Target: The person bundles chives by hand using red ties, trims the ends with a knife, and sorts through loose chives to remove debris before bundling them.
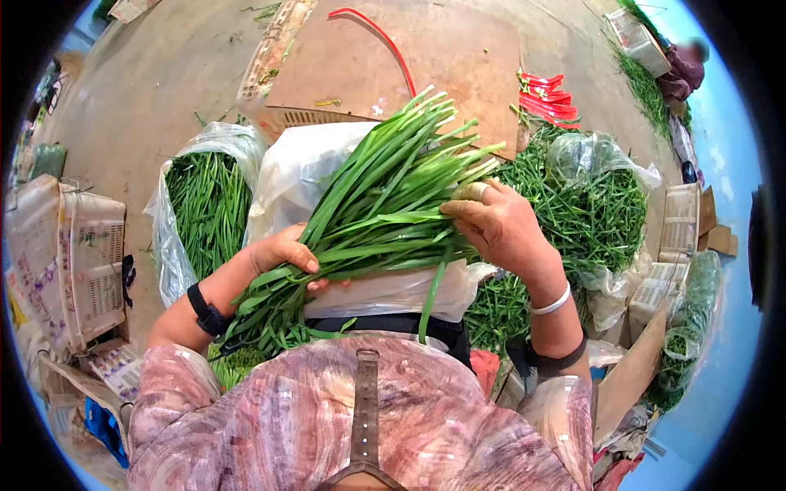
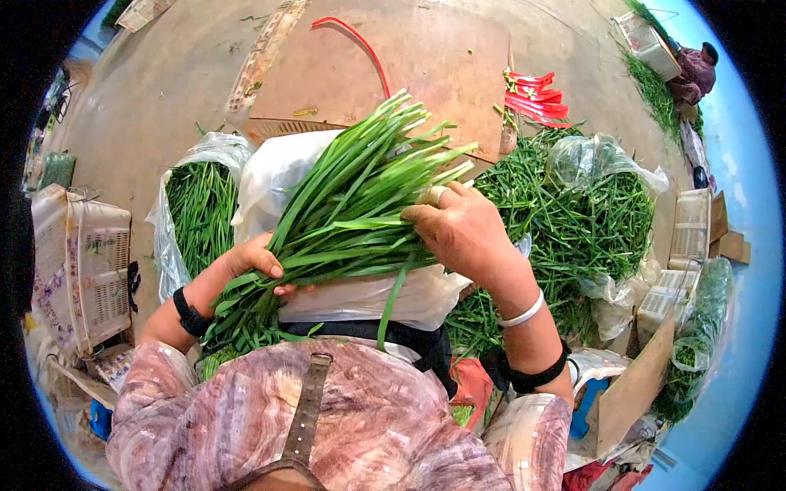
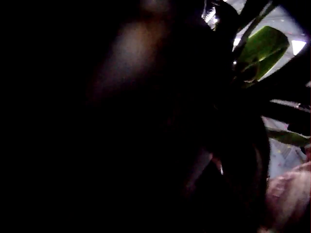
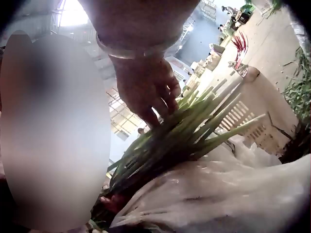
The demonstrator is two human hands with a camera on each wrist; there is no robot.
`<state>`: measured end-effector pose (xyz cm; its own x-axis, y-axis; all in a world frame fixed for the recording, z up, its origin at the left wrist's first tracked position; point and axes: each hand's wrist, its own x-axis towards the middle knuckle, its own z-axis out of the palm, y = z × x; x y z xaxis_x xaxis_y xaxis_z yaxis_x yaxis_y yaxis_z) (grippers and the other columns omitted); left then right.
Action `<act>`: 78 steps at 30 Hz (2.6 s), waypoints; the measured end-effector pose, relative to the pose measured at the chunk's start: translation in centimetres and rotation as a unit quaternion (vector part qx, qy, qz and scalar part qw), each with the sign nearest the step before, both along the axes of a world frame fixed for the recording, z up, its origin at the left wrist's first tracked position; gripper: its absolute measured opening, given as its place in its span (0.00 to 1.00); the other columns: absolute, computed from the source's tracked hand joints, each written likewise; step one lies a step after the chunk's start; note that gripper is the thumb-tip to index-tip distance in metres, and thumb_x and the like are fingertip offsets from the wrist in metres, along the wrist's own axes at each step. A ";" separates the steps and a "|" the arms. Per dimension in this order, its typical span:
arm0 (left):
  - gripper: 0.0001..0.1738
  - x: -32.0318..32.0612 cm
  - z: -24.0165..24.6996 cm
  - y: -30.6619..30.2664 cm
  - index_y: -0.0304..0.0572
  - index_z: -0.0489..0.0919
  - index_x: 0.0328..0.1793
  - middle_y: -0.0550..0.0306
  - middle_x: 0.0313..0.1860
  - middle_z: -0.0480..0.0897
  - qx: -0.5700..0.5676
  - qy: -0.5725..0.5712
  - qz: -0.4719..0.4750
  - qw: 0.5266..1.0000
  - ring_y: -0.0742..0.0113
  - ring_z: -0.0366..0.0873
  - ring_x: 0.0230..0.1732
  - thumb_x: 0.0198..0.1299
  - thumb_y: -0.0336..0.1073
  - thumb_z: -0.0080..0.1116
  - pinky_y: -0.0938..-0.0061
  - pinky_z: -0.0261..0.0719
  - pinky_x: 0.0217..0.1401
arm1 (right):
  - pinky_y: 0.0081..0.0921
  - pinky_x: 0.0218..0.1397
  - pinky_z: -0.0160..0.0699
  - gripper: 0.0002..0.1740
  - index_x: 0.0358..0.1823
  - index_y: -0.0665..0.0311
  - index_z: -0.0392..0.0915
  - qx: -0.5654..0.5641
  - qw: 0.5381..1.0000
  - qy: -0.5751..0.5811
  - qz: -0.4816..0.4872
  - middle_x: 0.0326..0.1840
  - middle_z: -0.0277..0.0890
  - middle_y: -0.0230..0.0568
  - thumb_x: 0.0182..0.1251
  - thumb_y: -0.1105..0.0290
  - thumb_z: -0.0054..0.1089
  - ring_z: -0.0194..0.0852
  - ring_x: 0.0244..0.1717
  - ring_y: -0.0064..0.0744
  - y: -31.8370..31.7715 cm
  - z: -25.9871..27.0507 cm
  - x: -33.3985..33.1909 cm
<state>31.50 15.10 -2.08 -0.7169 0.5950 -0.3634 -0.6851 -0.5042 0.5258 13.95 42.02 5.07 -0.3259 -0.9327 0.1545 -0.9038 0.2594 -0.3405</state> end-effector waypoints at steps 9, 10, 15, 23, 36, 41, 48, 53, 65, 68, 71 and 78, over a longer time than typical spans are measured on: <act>0.42 0.0 0.2 0.1 0.31 0.61 0.63 0.31 0.41 0.78 0.007 -0.017 0.012 1.000 0.65 0.76 0.23 0.39 0.32 0.66 0.76 0.76 0.25 | 0.33 0.30 0.73 0.06 0.31 0.62 0.78 -0.043 0.995 -0.023 -0.091 0.27 0.74 0.43 0.50 0.72 0.63 0.74 0.27 0.44 -2.1 -1.2 -1.4; 0.42 0.0 0.3 0.1 0.31 0.61 0.63 0.32 0.41 0.78 0.004 -0.016 0.012 1.000 0.65 0.76 0.23 0.40 0.32 0.66 0.77 0.76 0.26 | 0.34 0.33 0.74 0.08 0.32 0.60 0.79 -0.020 0.993 -0.007 -0.118 0.30 0.74 0.42 0.49 0.71 0.64 0.75 0.30 0.44 -2.4 -1.1 -1.5; 0.41 0.0 0.3 0.0 0.31 0.60 0.63 0.32 0.41 0.78 0.007 -0.017 0.012 1.000 0.65 0.76 0.24 0.40 0.32 0.66 0.77 0.77 0.26 | 0.36 0.42 0.74 0.12 0.35 0.57 0.79 -0.017 0.994 0.087 -0.064 0.37 0.73 0.40 0.45 0.70 0.66 0.72 0.41 0.44 -5.6 -1.4 -1.8; 0.40 -0.1 0.7 0.1 0.28 0.65 0.59 0.33 0.39 0.78 -0.014 -0.033 0.018 0.999 0.63 0.74 0.20 0.37 0.34 0.67 0.75 0.74 0.22 | 0.35 0.46 0.70 0.12 0.33 0.56 0.81 0.010 0.997 0.041 0.063 0.36 0.71 0.39 0.43 0.67 0.68 0.69 0.43 0.42 -8.2 -0.9 0.1; 0.39 -0.4 0.4 0.0 0.29 0.64 0.60 0.34 0.39 0.78 0.008 -0.012 0.001 1.000 0.67 0.75 0.22 0.39 0.34 0.66 0.79 0.75 0.24 | 0.37 0.42 0.72 0.10 0.32 0.60 0.76 -0.038 0.999 0.001 -0.005 0.36 0.73 0.43 0.46 0.74 0.64 0.72 0.41 0.44 -6.9 -1.8 -0.9; 0.39 -0.2 0.3 0.0 0.29 0.64 0.60 0.34 0.39 0.78 0.008 -0.018 0.004 1.000 0.67 0.75 0.22 0.39 0.33 0.66 0.78 0.75 0.24 | 0.37 0.41 0.72 0.09 0.33 0.60 0.77 -0.020 0.998 0.016 0.049 0.35 0.71 0.42 0.46 0.73 0.60 0.71 0.40 0.45 -6.8 -2.5 -1.4; 0.38 0.0 -0.4 -0.3 0.29 0.64 0.59 0.34 0.39 0.79 -0.007 -0.001 -0.006 1.000 0.66 0.75 0.22 0.39 0.34 0.66 0.77 0.74 0.23 | 0.36 0.37 0.71 0.07 0.28 0.63 0.71 -0.071 0.989 -0.116 0.056 0.29 0.70 0.43 0.47 0.76 0.59 0.70 0.35 0.46 -6.1 -1.9 -2.2; 0.39 -0.4 -0.7 -0.4 0.30 0.64 0.59 0.37 0.39 0.78 -0.032 0.040 -0.028 0.998 0.63 0.73 0.20 0.41 0.38 0.69 0.75 0.71 0.20 | 0.22 0.33 0.72 0.04 0.31 0.66 0.71 -0.134 0.931 -0.338 -0.034 0.28 0.73 0.33 0.55 0.79 0.57 0.75 0.31 0.25 -5.3 -2.5 -3.9; 0.38 -0.6 0.3 -0.2 0.30 0.67 0.57 0.39 0.38 0.79 -0.068 0.040 -0.033 0.996 0.65 0.73 0.20 0.39 0.39 0.69 0.75 0.70 0.19 | 0.30 0.32 0.75 0.10 0.37 0.65 0.79 0.091 0.943 0.013 -0.320 0.29 0.78 0.48 0.55 0.68 0.60 0.76 0.24 0.39 8.1 -2.4 -12.3; 0.37 -0.5 0.0 -0.1 0.29 0.67 0.57 0.39 0.38 0.79 -0.066 0.028 -0.039 0.997 0.64 0.74 0.21 0.39 0.38 0.68 0.75 0.70 0.19 | 0.31 0.38 0.76 0.17 0.38 0.68 0.80 -0.012 0.937 -0.199 -0.288 0.30 0.80 0.50 0.54 0.61 0.63 0.80 0.32 0.37 2.3 0.1 -9.7; 0.38 -0.7 0.5 0.0 0.29 0.67 0.57 0.39 0.38 0.79 -0.081 0.033 -0.036 0.996 0.64 0.74 0.21 0.38 0.37 0.67 0.74 0.71 0.20 | 0.22 0.36 0.74 0.16 0.37 0.73 0.79 0.060 0.936 -0.289 -0.190 0.29 0.80 0.42 0.58 0.64 0.62 0.76 0.30 0.26 -2.3 -2.2 -10.1; 0.40 0.1 0.1 -0.3 0.29 0.66 0.58 0.38 0.37 0.79 -0.086 0.016 -0.023 0.996 0.63 0.75 0.22 0.37 0.38 0.69 0.74 0.72 0.21 | 0.18 0.34 0.71 0.07 0.32 0.72 0.79 -0.162 0.881 -0.399 -0.195 0.29 0.79 0.35 0.56 0.73 0.60 0.72 0.29 0.18 -1.3 -3.6 -9.3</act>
<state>31.58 14.84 -1.98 -0.7030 0.5581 -0.4407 -0.6872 -0.3738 0.6229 4.69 40.74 1.49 -0.7379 -0.6742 -0.0311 -0.2063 0.2692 -0.9407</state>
